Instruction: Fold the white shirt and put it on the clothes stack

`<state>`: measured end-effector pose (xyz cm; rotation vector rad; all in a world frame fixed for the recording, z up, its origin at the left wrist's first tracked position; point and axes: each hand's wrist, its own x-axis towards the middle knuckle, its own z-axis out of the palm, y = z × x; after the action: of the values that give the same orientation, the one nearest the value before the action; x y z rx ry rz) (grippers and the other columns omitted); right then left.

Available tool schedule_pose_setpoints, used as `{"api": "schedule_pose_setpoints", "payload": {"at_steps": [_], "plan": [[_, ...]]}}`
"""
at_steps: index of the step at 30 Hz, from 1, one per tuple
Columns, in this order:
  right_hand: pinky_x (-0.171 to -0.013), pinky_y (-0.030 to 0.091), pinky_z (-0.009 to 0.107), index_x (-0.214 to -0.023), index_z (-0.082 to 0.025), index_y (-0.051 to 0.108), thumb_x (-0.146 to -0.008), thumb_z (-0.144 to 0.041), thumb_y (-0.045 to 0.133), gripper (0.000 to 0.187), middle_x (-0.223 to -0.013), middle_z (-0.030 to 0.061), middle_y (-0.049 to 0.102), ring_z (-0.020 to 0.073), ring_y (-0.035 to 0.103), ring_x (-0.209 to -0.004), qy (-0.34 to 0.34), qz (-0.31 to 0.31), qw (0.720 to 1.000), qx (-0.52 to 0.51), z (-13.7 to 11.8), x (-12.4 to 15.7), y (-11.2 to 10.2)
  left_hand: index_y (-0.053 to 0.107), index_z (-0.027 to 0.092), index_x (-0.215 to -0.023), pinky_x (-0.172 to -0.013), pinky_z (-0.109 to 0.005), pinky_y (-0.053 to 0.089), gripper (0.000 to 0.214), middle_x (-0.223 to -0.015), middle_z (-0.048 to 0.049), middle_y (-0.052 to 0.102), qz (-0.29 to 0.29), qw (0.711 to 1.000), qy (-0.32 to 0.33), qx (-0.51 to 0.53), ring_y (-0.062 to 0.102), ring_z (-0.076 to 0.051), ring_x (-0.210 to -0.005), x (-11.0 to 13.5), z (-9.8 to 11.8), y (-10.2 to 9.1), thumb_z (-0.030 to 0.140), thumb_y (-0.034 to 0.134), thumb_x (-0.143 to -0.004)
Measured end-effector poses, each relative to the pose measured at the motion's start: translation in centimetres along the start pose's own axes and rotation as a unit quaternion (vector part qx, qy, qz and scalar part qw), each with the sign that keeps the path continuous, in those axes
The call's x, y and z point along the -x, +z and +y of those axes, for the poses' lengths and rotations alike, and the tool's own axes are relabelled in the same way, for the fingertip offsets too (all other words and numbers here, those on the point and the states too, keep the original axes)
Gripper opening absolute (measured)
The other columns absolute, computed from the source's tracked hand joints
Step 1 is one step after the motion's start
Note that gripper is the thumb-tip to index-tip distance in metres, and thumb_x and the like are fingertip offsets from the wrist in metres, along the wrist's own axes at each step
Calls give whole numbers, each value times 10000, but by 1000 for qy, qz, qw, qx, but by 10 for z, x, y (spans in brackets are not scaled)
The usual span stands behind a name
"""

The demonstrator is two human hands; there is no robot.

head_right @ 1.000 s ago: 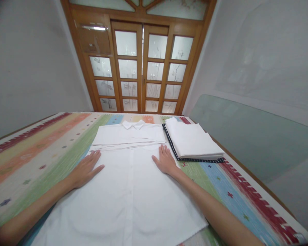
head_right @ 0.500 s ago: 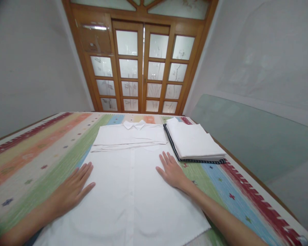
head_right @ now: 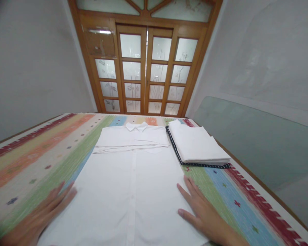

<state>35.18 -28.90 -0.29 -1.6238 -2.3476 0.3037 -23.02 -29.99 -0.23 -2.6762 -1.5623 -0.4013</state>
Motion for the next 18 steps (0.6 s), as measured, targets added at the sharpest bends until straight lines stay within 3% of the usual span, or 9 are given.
{"api": "schedule_pose_setpoints", "payload": {"at_steps": [3, 6, 8, 12, 14, 16, 18], "plan": [[-1120, 302, 545, -1360, -212, 561, -789, -623, 592, 704, -1538, 127, 304, 382, 315, -1387, 122, 60, 989, -66, 7, 5, 4, 437, 246, -1443, -1150, -571, 243, 871, -1525, -89, 356, 72, 988, -133, -13, 216, -383, -1430, -2, -4, 6, 687, 607, -712], [-1080, 389, 486, -1246, -203, 633, -731, -600, 651, 651, -1478, 140, 418, 360, 429, -1322, 147, 80, 965, -200, 4, 1, -4, 643, 252, -1246, -1119, -566, 323, 648, -1469, -82, 458, 66, 973, -210, 63, 329, -378, -1390, -15, 6, 3, 651, 588, -738], [-990, 480, 439, -1223, -193, 613, -709, -578, 679, 645, -1405, 154, 499, 339, 528, -1228, 177, 76, 934, -302, -3, -5, -13, 699, 256, -1124, -1097, -542, 376, 584, -1402, -85, 540, 65, 953, -256, 147, 440, -378, -1326, -27, 15, -2, 650, 624, -700], [-822, 540, 369, -1164, -203, 558, -700, -565, 705, 607, -1203, 128, 631, 287, 644, -1002, 260, 65, 863, -428, -18, -20, -27, 607, 224, -1152, -981, -459, 511, 652, -1317, -133, 604, 95, 859, -341, 370, 622, -330, -1138, -52, 20, -14, 636, 690, -653], [-753, 537, 346, -1156, -220, 531, -700, -571, 709, 602, -1101, 93, 664, 263, 659, -910, 267, 42, 841, -469, -21, -26, -31, 543, 221, -1194, -870, -406, 573, 709, -1337, -146, 576, 88, 813, -374, 437, 671, -298, -1044, -60, 21, -20, 618, 725, -636], [-701, 517, 317, -1129, -225, 546, -696, -569, 719, 579, -983, 53, 678, 237, 652, -840, 247, 6, 844, -477, -20, -30, -34, 515, 224, -1215, -743, -360, 601, 751, -1280, -144, 601, 71, 797, -401, 446, 697, -279, -952, -65, 26, -26, 616, 744, -618], [-664, 485, 284, -1038, -205, 608, -681, -567, 737, 524, -892, 29, 668, 212, 630, -794, 216, -34, 863, -456, -16, -30, -37, 470, 234, -1277, -643, -341, 596, 817, -1077, -104, 680, 47, 797, -408, 443, 712, -265, -823, -66, 37, -33, 637, 733, -617]]}}
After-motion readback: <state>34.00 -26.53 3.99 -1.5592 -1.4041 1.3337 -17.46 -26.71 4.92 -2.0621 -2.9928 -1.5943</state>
